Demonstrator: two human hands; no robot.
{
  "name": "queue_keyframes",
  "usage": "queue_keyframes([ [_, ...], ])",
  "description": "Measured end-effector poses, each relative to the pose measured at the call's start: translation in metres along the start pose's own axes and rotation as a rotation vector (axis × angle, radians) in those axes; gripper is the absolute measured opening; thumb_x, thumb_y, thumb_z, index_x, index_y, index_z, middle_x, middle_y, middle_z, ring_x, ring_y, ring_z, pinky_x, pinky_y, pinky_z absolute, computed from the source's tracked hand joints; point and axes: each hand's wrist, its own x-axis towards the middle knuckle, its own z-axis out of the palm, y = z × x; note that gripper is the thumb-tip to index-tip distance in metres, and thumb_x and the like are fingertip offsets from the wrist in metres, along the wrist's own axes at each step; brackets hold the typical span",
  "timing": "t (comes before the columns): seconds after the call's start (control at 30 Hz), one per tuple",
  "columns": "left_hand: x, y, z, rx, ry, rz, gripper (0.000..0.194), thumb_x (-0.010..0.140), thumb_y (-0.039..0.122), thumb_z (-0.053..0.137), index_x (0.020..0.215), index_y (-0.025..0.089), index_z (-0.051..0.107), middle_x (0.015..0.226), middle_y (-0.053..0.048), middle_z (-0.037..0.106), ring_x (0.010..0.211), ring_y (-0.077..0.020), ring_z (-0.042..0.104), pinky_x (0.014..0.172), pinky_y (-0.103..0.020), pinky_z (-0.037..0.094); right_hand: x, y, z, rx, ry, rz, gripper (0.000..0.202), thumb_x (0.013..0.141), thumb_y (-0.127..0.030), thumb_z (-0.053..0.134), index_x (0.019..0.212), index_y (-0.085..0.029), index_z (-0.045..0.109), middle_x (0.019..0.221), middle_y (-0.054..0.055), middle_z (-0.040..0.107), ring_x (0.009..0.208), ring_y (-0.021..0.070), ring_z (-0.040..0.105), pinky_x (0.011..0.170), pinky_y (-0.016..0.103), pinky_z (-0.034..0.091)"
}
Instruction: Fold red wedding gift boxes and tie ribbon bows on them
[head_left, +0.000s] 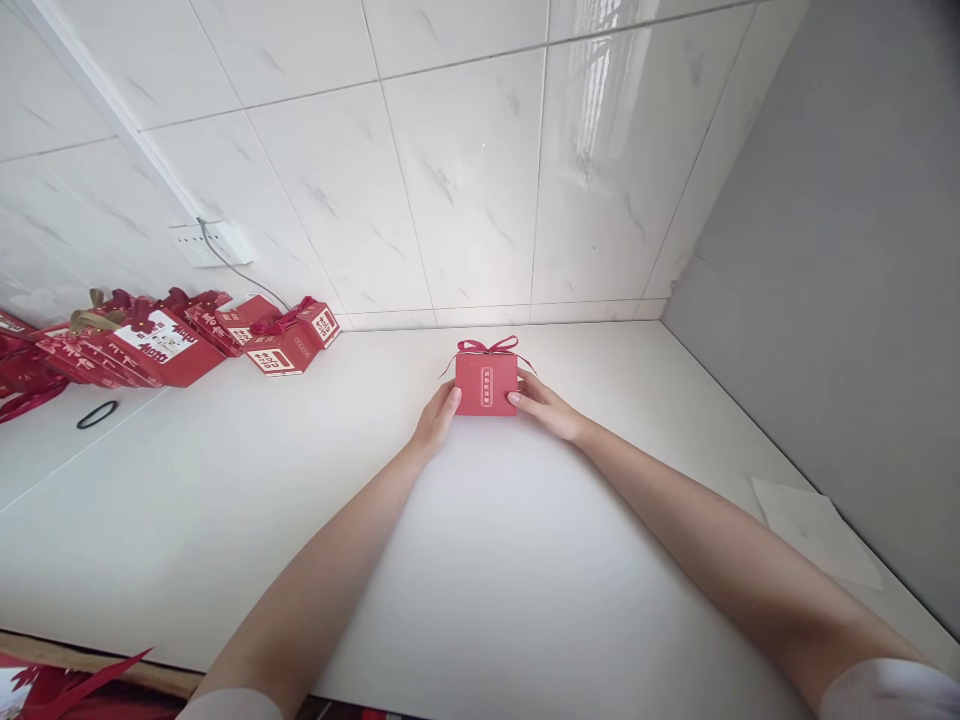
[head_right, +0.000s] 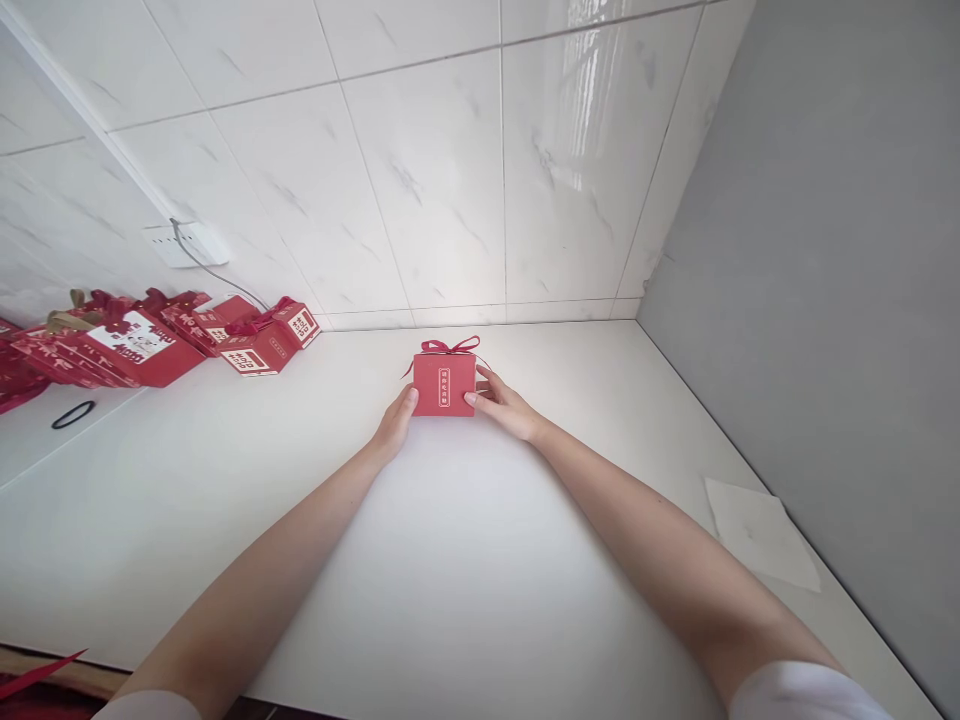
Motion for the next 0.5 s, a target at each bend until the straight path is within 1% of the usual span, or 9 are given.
queue_keyframes([
  [0.1,0.001,0.0,0.0,0.016,0.009,-0.012,0.054,0.096,0.059,0.037,0.132,0.024,0.056,0.138,-0.008,0.058,0.131,-0.0285,0.05,0.108,-0.043,0.038,0.001,0.0,0.003,0.005,0.031,0.027,0.075,0.086,-0.059,0.06,0.148,-0.027,0.035,0.13,0.011,0.057,0.119,0.0275,0.056,0.107,0.053,0.04],
  [0.17,0.001,0.0,0.0,0.025,0.033,0.0,0.053,0.096,0.058,0.037,0.134,0.025,0.054,0.139,-0.008,0.057,0.128,-0.0282,0.051,0.106,-0.044,0.04,0.0,-0.001,0.011,-0.012,0.093,0.036,0.077,0.086,-0.06,0.06,0.149,-0.026,0.032,0.13,0.012,0.056,0.116,0.0268,0.058,0.104,0.051,0.044],
  [0.2,0.001,0.0,0.001,0.024,0.054,0.022,0.053,0.095,0.057,0.039,0.136,0.025,0.051,0.14,-0.009,0.055,0.126,-0.028,0.053,0.105,-0.043,0.042,-0.002,-0.002,0.016,-0.048,0.156,0.03,0.08,0.084,-0.06,0.061,0.15,-0.026,0.03,0.132,0.013,0.053,0.116,0.0269,0.058,0.102,0.05,0.046],
  [0.27,0.0,0.0,0.005,0.021,0.087,0.083,0.057,0.093,0.055,0.047,0.142,0.024,0.043,0.142,-0.011,0.052,0.122,-0.0277,0.056,0.1,-0.042,0.046,-0.005,-0.003,0.029,-0.19,0.33,-0.011,0.092,0.078,-0.061,0.068,0.151,-0.025,0.025,0.138,0.015,0.046,0.119,0.0286,0.054,0.099,0.05,0.048],
  [0.33,-0.003,0.0,0.011,0.013,0.113,0.126,0.064,0.09,0.052,0.054,0.145,0.024,0.037,0.144,-0.012,0.05,0.124,-0.0283,0.055,0.101,-0.042,0.046,-0.01,-0.005,0.043,-0.364,0.454,-0.065,0.101,0.073,-0.061,0.072,0.152,-0.023,0.023,0.142,0.017,0.041,0.126,0.0313,0.047,0.102,0.051,0.046],
  [0.37,-0.005,0.001,0.014,0.004,0.123,0.13,0.068,0.089,0.051,0.057,0.147,0.024,0.034,0.145,-0.012,0.048,0.128,-0.0287,0.052,0.104,-0.043,0.044,-0.012,-0.006,0.049,-0.443,0.481,-0.082,0.103,0.073,-0.061,0.073,0.153,-0.022,0.021,0.143,0.018,0.04,0.13,0.0326,0.044,0.104,0.052,0.044],
  [0.43,-0.008,0.001,0.02,-0.039,0.144,0.116,0.077,0.086,0.049,0.062,0.151,0.024,0.027,0.149,-0.012,0.044,0.138,-0.0284,0.042,0.112,-0.043,0.036,-0.017,-0.01,0.059,-0.577,0.491,-0.101,0.103,0.076,-0.061,0.07,0.154,-0.02,0.017,0.143,0.019,0.04,0.134,0.0351,0.039,0.107,0.057,0.039],
  [0.5,-0.008,0.002,0.023,-0.113,0.153,0.096,0.083,0.083,0.049,0.066,0.151,0.024,0.025,0.149,-0.011,0.044,0.14,-0.0283,0.04,0.115,-0.043,0.033,-0.022,-0.015,0.065,-0.679,0.476,-0.134,0.102,0.08,-0.059,0.067,0.156,-0.02,0.012,0.146,0.02,0.038,0.136,0.0367,0.036,0.109,0.061,0.034],
])
